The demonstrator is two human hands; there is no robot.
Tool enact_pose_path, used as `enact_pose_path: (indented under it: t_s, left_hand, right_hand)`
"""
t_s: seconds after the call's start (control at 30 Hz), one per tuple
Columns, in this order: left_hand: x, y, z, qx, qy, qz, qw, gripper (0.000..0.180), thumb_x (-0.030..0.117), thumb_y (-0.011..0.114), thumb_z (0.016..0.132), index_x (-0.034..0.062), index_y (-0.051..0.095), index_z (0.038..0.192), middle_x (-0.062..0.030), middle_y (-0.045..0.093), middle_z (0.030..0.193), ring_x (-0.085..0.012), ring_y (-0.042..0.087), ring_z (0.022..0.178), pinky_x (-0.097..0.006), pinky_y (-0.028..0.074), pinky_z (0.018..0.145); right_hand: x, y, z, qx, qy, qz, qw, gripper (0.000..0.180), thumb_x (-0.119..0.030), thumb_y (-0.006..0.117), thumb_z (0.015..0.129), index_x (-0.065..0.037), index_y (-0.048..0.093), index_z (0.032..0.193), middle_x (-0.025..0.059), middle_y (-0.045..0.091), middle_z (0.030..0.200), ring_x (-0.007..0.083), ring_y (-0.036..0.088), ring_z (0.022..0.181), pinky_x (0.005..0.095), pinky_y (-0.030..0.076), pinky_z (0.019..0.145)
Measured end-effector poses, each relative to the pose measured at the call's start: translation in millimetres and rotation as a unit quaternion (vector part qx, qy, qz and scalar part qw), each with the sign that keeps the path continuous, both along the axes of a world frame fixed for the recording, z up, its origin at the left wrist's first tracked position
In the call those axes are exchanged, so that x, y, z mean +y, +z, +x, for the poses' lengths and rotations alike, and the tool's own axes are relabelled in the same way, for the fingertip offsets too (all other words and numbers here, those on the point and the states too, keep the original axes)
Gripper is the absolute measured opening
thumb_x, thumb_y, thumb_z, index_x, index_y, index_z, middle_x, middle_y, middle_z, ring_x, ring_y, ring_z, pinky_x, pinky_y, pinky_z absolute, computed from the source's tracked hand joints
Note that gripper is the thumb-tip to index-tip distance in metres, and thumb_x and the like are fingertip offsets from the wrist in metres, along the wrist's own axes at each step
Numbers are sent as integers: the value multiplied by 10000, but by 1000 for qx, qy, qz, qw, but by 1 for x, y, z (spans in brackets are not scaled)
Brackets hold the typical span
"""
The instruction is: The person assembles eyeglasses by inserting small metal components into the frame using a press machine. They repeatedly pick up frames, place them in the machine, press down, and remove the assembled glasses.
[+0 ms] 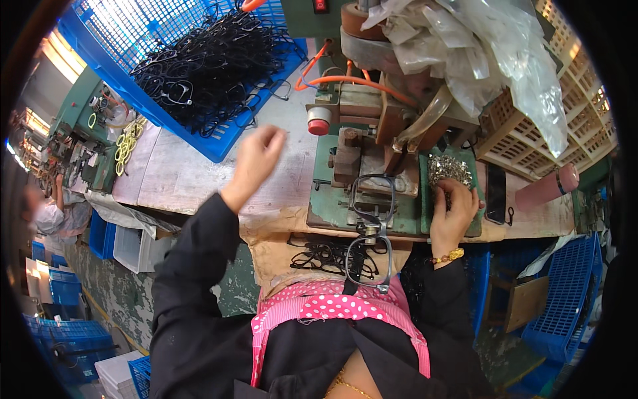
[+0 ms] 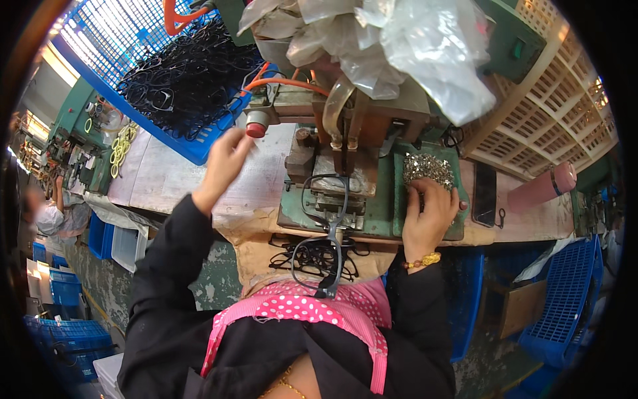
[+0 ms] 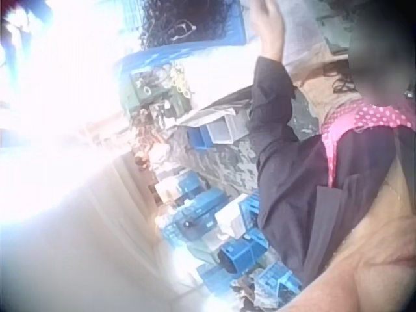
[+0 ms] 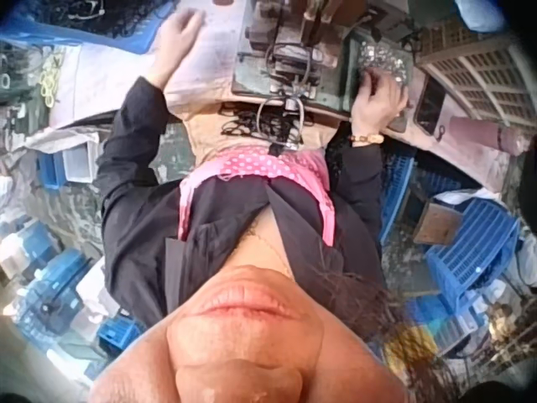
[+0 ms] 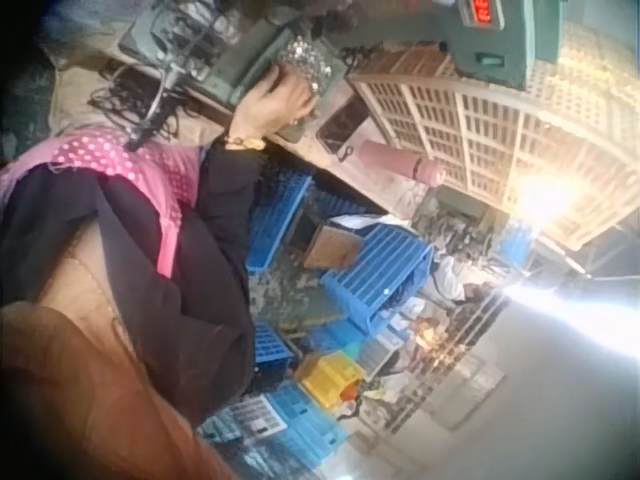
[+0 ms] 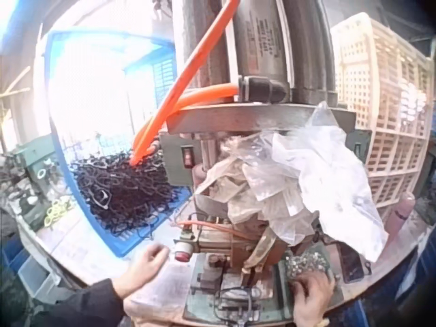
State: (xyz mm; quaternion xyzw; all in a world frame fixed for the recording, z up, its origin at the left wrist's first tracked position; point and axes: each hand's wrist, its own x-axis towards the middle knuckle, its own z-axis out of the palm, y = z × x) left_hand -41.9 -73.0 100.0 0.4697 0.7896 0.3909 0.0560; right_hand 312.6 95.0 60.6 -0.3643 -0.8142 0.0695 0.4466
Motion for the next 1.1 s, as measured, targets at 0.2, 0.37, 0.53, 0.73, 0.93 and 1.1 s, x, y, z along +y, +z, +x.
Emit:
enact_pose_path:
  t_s: [0.2, 0.37, 0.53, 0.73, 0.93, 1.1]
  left_hand:
    - [-4, -83, -86, 289, 90, -165, 939, 321, 213, 682, 854, -25, 614, 1057, -235, 620, 1146, -430, 578, 1074, -514, 501, 880]
    - [-18, -66, 9, 207, -83, -143, 964, 189, 195, 678, 831, 38, 576, 859, -157, 649, 834, -373, 599, 868, -490, 471, 815]
    - [-53, -21, 60, -85, -3, -3, 996, 178, 128, 699, 896, 47, 547, 855, -57, 549, 674, -170, 516, 609, -338, 437, 605]
    - [-54, -28, 40, -89, 67, 182, 977, 169, 114, 571, 1060, 47, 546, 907, 11, 561, 827, -37, 510, 688, -208, 441, 599]
    - [-49, -50, 13, 76, 135, 195, 968, 250, 130, 650, 1023, 20, 608, 803, -40, 621, 682, -86, 543, 573, -269, 435, 535]
    - [-73, -56, 8, -38, 140, 243, 959, 160, 153, 644, 1040, 60, 606, 915, 24, 568, 722, -36, 526, 600, -219, 440, 529]
  right_hand:
    - [5, -6, -2, 33, -16, 14, 999, 92, -59, 629, 945, -72, 659, 1031, 74, 700, 994, 305, 645, 978, 485, 381, 1080]
    - [3, -4, -1, 30, -5, 7, 1000, 90, -49, 635, 931, -63, 657, 1017, 75, 703, 985, 300, 648, 963, 479, 385, 1076]
    - [-1, -6, 5, 31, 21, 18, 999, 175, -30, 637, 928, -89, 710, 1075, 57, 728, 1004, 257, 677, 972, 477, 341, 1133]
    - [-1, -3, 3, 37, 38, -4, 999, 153, -26, 644, 937, -102, 721, 1046, 35, 732, 983, 220, 682, 961, 484, 315, 1150]
    - [-3, -1, 7, 70, 46, -22, 996, 114, -33, 667, 927, -96, 732, 996, 38, 731, 975, 216, 684, 958, 463, 317, 1147]
    - [-3, -1, 8, 75, 64, -34, 995, 111, -34, 671, 924, -92, 732, 996, 44, 733, 972, 221, 688, 944, 466, 320, 1151]
